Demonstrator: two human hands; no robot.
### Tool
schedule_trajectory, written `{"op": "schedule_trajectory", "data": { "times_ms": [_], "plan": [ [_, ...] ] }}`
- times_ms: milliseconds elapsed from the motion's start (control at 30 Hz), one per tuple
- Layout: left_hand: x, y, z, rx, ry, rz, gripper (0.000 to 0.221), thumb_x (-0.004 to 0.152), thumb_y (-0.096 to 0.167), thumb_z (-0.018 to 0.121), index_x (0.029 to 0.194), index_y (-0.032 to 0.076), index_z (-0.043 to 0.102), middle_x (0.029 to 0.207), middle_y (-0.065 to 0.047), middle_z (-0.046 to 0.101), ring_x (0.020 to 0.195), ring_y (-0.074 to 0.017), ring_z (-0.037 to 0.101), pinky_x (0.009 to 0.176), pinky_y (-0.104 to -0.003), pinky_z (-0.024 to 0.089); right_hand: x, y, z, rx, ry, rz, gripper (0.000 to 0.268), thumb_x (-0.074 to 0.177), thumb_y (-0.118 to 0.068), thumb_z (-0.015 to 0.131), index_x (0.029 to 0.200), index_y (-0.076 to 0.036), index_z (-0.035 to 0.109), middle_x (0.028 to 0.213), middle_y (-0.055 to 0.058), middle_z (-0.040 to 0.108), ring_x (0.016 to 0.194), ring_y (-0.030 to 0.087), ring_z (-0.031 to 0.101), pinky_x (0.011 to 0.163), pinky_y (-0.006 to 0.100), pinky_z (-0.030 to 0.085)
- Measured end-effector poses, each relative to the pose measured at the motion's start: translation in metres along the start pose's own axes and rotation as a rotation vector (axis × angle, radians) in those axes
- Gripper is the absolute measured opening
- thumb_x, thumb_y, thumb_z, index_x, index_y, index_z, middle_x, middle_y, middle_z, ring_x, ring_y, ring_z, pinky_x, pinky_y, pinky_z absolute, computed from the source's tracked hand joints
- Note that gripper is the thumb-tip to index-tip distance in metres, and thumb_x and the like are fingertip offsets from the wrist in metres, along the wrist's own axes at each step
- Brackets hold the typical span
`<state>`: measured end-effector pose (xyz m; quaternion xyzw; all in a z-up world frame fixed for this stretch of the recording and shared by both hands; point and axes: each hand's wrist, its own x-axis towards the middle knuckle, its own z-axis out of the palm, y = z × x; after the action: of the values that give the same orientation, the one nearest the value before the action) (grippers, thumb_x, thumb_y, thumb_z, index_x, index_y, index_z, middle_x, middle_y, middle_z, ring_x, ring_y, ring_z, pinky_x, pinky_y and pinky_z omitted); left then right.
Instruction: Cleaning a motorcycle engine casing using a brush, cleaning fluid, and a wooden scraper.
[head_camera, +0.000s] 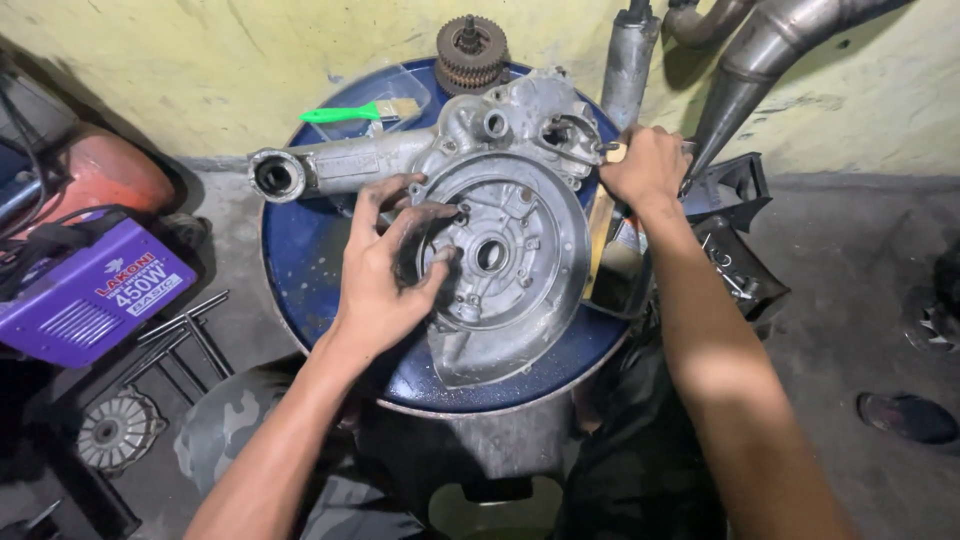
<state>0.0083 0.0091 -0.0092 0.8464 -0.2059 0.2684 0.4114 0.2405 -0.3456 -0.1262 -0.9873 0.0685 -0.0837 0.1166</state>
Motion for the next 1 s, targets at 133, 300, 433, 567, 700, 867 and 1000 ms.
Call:
{"op": "schedule_trajectory", "data": {
  "times_ms": [133,300,433,567,700,867,1000],
  "plan": [
    [-0.001,0.001,0.0,-0.015,0.009,0.003,0.043,0.093,0.0,0.083,0.132,0.018,0.076,0.149,-0.018,0.056,0.13,-0.0472,0.067,0.113,-0.056,0.056,0.018,0.023,0.021,0.143,0.018,0.007,0.039,0.081,-0.041,0.092,0.112,-0.018,0.083,0.105,0.016,0.076,0.113,0.043,0.076,0.095,0.055,0.061],
    [-0.001,0.0,-0.001,-0.019,-0.008,-0.001,0.043,0.092,0.001,0.084,0.131,0.016,0.076,0.148,-0.02,0.055,0.131,-0.0494,0.066,0.115,-0.057,0.055,0.001,0.019,-0.015,0.462,0.022,0.001,0.032,0.084,-0.03,0.089,0.113,-0.02,0.082,0.08,0.006,0.07,0.095,0.034,0.078,0.086,0.048,0.059],
    [-0.003,0.0,0.0,-0.014,-0.006,-0.006,0.044,0.091,0.002,0.084,0.132,0.017,0.076,0.149,-0.019,0.055,0.131,-0.0474,0.067,0.115,-0.057,0.055,-0.014,0.016,-0.029,0.512,0.001,0.052,0.036,0.092,-0.033,0.087,0.125,-0.019,0.08,0.094,0.01,0.079,0.103,0.033,0.079,0.089,0.048,0.059],
    [0.0,-0.001,0.002,-0.012,-0.001,0.012,0.044,0.092,0.001,0.085,0.132,0.017,0.076,0.147,-0.019,0.055,0.132,-0.049,0.066,0.115,-0.057,0.055,-0.022,0.013,-0.044,0.643,0.013,0.009,0.042,0.101,-0.037,0.086,0.134,-0.012,0.08,0.092,0.011,0.076,0.098,0.026,0.076,0.088,0.043,0.059],
    [0.001,0.001,0.001,-0.002,0.0,0.024,0.043,0.092,0.001,0.085,0.131,0.016,0.077,0.146,-0.019,0.055,0.128,-0.0476,0.066,0.113,-0.056,0.056,-0.051,0.004,-0.074,0.888,0.061,-0.152,0.033,0.116,-0.025,0.069,0.143,-0.007,0.076,0.098,0.011,0.07,0.093,0.021,0.067,0.087,0.039,0.059],
    [0.001,0.006,0.0,-0.036,-0.016,0.0,0.045,0.084,0.001,0.082,0.128,0.003,0.076,0.149,-0.023,0.052,0.14,-0.04,0.059,0.116,-0.047,0.054,-0.078,-0.006,-0.114,1.004,0.15,-0.413,0.024,0.124,-0.009,0.05,0.148,-0.002,0.051,0.113,0.013,0.053,0.087,0.023,0.063,0.079,0.038,0.059],
    [0.001,0.006,0.0,-0.02,-0.014,-0.002,0.045,0.084,0.001,0.082,0.128,0.003,0.076,0.149,-0.023,0.051,0.14,-0.0395,0.059,0.115,-0.046,0.054,-0.084,-0.001,-0.118,1.208,0.24,-0.492,0.018,0.135,-0.009,0.04,0.149,-0.012,0.03,0.117,0.015,0.052,0.081,0.023,0.063,0.077,0.037,0.06]
  ]
}}
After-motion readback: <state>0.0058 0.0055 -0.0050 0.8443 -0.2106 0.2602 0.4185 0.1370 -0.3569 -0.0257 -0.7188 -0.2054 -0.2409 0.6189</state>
